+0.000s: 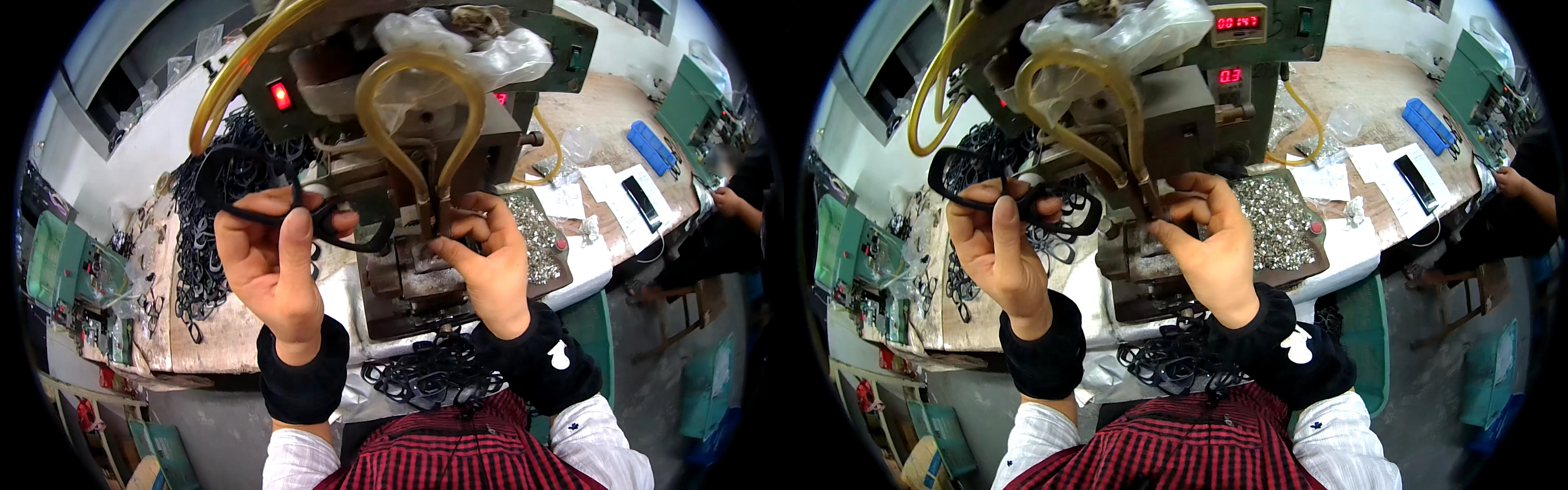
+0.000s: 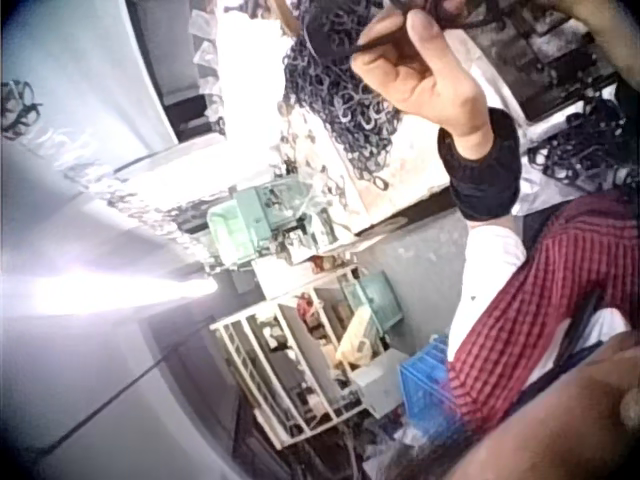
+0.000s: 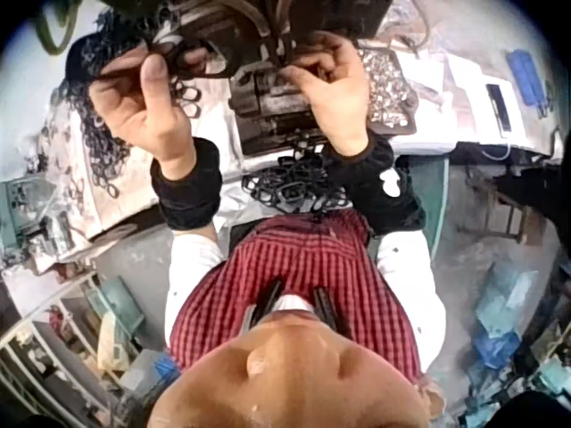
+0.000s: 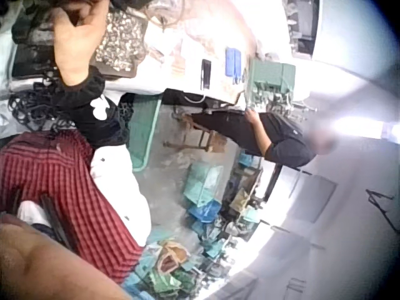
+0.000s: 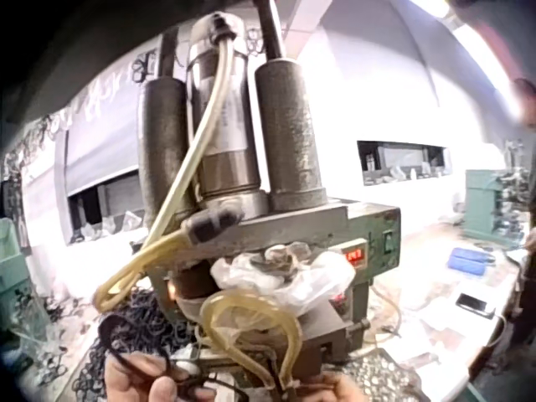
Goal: The person repeatedly picks up black rubber rings and small metallic components, places them into a press machine, and removes the assembled parts. The process is continuous and repetitive, with the person handling the components by hand.
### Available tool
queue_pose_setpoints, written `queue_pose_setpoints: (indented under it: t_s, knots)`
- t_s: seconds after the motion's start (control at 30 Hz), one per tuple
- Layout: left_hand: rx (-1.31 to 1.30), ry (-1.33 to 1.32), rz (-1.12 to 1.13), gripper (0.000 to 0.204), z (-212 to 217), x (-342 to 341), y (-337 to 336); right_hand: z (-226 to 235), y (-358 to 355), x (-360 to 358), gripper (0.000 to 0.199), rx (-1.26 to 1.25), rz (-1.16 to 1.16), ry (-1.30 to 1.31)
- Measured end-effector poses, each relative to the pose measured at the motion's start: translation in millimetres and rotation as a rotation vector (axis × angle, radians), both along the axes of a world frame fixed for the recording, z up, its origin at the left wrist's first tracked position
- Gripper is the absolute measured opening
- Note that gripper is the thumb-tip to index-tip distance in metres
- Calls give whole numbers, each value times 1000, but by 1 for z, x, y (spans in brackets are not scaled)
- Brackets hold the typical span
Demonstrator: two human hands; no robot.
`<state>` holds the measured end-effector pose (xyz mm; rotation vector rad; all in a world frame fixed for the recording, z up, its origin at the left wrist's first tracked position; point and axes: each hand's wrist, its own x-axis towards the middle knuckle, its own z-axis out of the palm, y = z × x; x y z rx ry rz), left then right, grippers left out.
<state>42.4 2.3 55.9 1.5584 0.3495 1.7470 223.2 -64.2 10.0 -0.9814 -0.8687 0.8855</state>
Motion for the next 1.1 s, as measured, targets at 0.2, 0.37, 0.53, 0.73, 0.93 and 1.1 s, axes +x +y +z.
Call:
queue_pose_setpoints:
  t_s: [0.2, 0.37, 0.53, 0.73, 0.93, 1.1]
  knots:
    - [523, 389, 39, 29, -27, -8, -20, 17, -39, 15, 66, 26, 238, -194]
    - [934, 755, 68, 22, -39, 17, -30, -67, -29, 91, 25, -292, -428, -1330]
    - [982, 705, 101, 21, -48, 22, -24, -100, -32, 109, 17, -137, -535, -1297]
    - [958, 717, 95, 20, -48, 21, -25, -85, -3, 97, 24, 8, -325, -1492]
    - [580, 648, 129, 34, -87, 3, -61, -103, -16, 106, 18, -9, -546, -1193]
    - [328, 769, 560, 33, -114, -55, -55, -136, -34, 123, 15, -56, -659, -278]
